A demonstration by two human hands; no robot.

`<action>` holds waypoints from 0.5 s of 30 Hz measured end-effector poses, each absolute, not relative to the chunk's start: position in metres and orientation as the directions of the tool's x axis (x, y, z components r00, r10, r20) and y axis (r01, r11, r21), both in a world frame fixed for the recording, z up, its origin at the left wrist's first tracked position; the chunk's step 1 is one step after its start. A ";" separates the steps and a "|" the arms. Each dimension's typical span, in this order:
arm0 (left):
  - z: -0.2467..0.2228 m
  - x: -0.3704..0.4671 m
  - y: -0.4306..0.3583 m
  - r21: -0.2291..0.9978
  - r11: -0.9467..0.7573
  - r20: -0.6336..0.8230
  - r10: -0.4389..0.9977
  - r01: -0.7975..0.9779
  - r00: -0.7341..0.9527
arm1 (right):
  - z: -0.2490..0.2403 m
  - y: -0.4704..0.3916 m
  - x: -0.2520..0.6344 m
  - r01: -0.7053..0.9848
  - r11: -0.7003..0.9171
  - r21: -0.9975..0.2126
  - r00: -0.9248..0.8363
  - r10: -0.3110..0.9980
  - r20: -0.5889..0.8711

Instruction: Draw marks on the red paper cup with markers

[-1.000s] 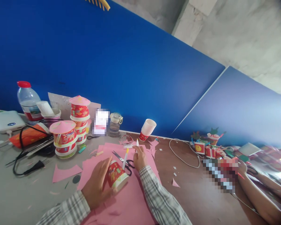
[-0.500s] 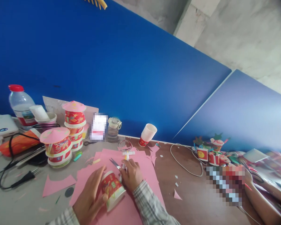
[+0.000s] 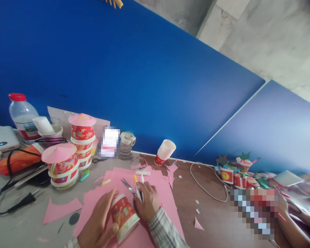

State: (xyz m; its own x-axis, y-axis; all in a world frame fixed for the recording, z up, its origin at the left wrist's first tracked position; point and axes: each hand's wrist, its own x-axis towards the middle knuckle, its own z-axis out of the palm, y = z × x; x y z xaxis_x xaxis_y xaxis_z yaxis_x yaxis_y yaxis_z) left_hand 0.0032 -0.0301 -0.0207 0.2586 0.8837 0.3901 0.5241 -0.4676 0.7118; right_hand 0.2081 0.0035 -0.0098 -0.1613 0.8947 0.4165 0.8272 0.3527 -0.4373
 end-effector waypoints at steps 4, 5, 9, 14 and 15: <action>-0.022 0.003 -0.029 0.718 -0.462 0.384 0.887 0.521 0.258 | -0.013 0.005 0.208 0.817 0.373 -0.441 -0.165 0.882 0.440; -0.022 0.003 -0.029 0.718 -0.462 0.382 0.887 0.521 0.259 | -0.014 0.006 0.208 0.808 0.360 -0.467 -0.132 0.882 0.452; -0.021 0.003 -0.028 0.717 -0.469 0.387 0.883 0.516 0.265 | -0.020 0.011 0.213 0.764 0.293 -0.575 0.034 0.871 0.489; -0.022 0.003 -0.029 0.710 -0.478 0.402 0.878 0.518 0.260 | -0.022 0.013 0.217 0.747 0.341 -0.571 -0.007 0.862 0.507; -0.022 0.004 -0.029 0.708 -0.479 0.403 0.877 0.519 0.262 | -0.021 0.013 0.217 0.741 0.353 -0.571 -0.016 0.860 0.511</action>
State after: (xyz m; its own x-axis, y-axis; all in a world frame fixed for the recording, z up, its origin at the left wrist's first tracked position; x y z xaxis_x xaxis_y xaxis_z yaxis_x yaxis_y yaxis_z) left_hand 0.0035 -0.0287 -0.0224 0.2615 0.8772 0.4025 0.5189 -0.4794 0.7077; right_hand 0.2167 0.0126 -0.0214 -0.0160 0.8596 0.5108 0.7414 0.3530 -0.5708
